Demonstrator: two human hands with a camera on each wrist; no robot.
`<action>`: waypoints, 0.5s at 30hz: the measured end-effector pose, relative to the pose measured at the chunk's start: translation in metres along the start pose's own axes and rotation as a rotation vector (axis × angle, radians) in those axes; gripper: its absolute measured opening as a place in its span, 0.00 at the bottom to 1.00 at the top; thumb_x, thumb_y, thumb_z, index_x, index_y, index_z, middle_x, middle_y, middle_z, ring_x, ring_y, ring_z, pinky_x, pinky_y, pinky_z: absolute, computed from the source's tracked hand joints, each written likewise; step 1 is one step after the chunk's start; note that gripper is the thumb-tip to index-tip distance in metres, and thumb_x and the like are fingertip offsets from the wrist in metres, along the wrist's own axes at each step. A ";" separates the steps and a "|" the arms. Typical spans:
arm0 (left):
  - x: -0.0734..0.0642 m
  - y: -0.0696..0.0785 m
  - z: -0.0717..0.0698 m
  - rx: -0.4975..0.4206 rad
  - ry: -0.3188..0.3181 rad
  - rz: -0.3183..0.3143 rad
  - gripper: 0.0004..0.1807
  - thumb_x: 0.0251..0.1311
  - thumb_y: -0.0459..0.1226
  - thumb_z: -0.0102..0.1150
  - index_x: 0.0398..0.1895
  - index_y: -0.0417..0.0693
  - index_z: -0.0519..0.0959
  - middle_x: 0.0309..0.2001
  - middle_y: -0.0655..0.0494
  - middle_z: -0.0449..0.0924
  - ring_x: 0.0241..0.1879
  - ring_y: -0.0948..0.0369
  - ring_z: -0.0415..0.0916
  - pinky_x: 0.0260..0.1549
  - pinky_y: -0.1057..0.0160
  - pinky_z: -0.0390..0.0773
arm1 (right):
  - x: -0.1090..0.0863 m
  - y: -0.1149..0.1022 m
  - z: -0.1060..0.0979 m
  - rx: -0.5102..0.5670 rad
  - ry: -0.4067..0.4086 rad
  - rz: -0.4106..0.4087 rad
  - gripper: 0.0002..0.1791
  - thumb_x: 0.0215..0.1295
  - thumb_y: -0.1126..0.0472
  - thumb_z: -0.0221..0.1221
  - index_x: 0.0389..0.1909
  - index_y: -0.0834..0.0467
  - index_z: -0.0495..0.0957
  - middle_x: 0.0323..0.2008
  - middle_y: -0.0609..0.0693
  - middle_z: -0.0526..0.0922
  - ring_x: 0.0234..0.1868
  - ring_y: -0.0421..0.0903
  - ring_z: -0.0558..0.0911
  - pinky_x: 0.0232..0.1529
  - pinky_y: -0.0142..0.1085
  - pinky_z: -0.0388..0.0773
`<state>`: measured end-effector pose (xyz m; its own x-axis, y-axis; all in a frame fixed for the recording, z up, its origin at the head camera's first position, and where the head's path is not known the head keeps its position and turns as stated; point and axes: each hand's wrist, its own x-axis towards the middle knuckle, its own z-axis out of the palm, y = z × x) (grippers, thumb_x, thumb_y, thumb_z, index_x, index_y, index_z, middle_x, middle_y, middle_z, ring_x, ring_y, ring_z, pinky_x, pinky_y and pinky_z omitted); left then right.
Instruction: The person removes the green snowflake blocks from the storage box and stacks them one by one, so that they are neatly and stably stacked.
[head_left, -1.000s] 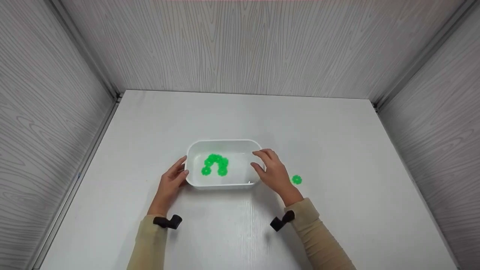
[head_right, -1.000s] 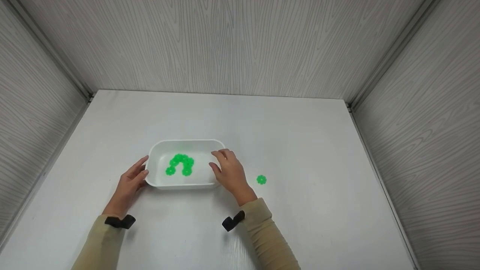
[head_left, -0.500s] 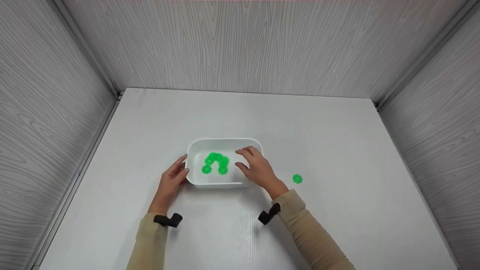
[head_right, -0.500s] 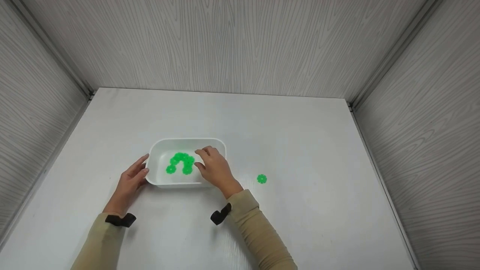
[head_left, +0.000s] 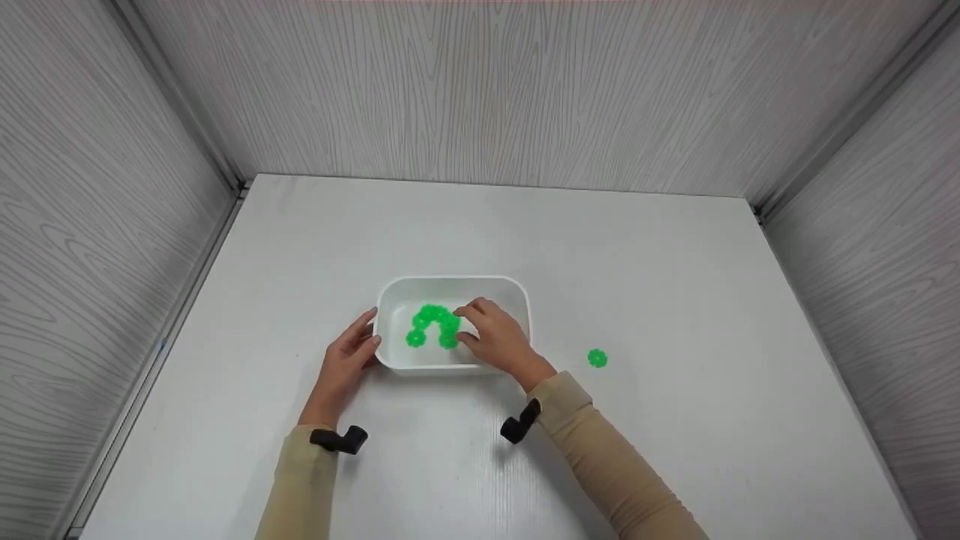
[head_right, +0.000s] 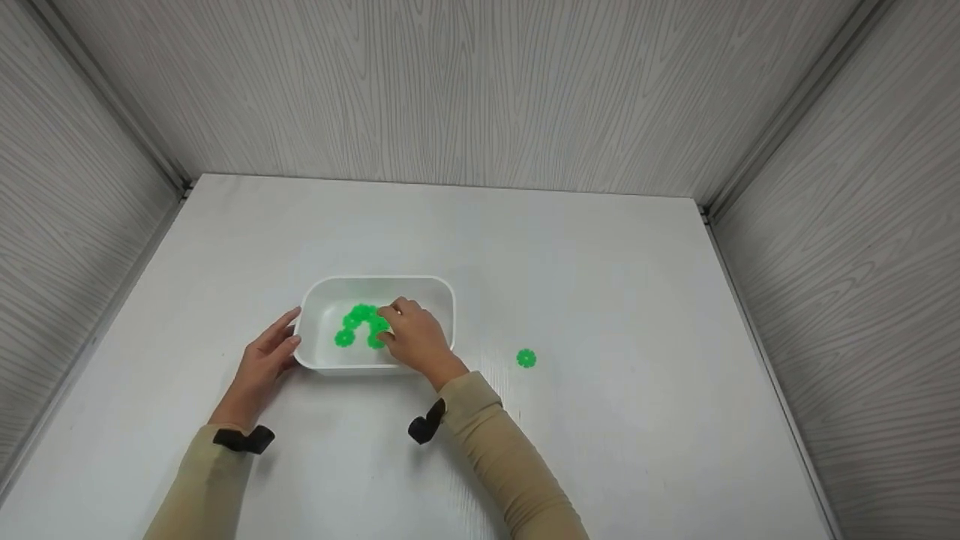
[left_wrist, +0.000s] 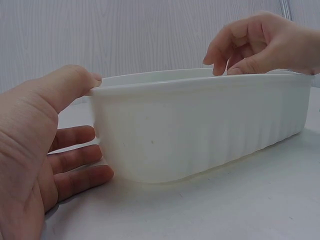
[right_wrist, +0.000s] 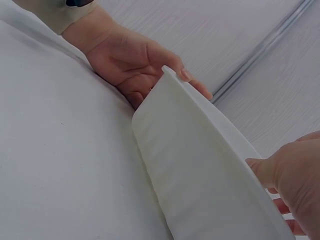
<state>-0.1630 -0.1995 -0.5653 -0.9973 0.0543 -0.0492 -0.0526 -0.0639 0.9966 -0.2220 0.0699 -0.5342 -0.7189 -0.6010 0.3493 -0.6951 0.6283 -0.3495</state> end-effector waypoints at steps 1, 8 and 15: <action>-0.001 0.001 0.000 0.002 0.001 -0.001 0.28 0.65 0.36 0.53 0.68 0.52 0.62 0.59 0.38 0.67 0.55 0.41 0.68 0.45 0.58 0.76 | 0.001 -0.001 0.001 -0.014 -0.019 0.016 0.18 0.59 0.56 0.64 0.48 0.59 0.76 0.40 0.52 0.74 0.41 0.47 0.75 0.39 0.36 0.75; -0.001 0.002 0.000 0.005 0.009 0.000 0.28 0.65 0.36 0.54 0.68 0.53 0.64 0.59 0.38 0.68 0.55 0.42 0.69 0.46 0.55 0.76 | 0.010 -0.004 0.005 -0.055 -0.145 0.145 0.19 0.56 0.51 0.65 0.44 0.58 0.79 0.37 0.51 0.73 0.37 0.47 0.74 0.36 0.37 0.74; 0.001 -0.002 0.000 0.019 0.012 0.003 0.27 0.64 0.37 0.54 0.67 0.56 0.64 0.59 0.41 0.69 0.55 0.45 0.70 0.47 0.55 0.75 | 0.019 -0.006 0.011 -0.075 -0.283 0.258 0.19 0.54 0.47 0.66 0.39 0.57 0.81 0.36 0.49 0.73 0.36 0.45 0.72 0.37 0.37 0.73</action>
<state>-0.1640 -0.1991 -0.5669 -0.9980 0.0423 -0.0466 -0.0485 -0.0449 0.9978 -0.2316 0.0498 -0.5352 -0.8516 -0.5242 0.0004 -0.4957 0.8050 -0.3259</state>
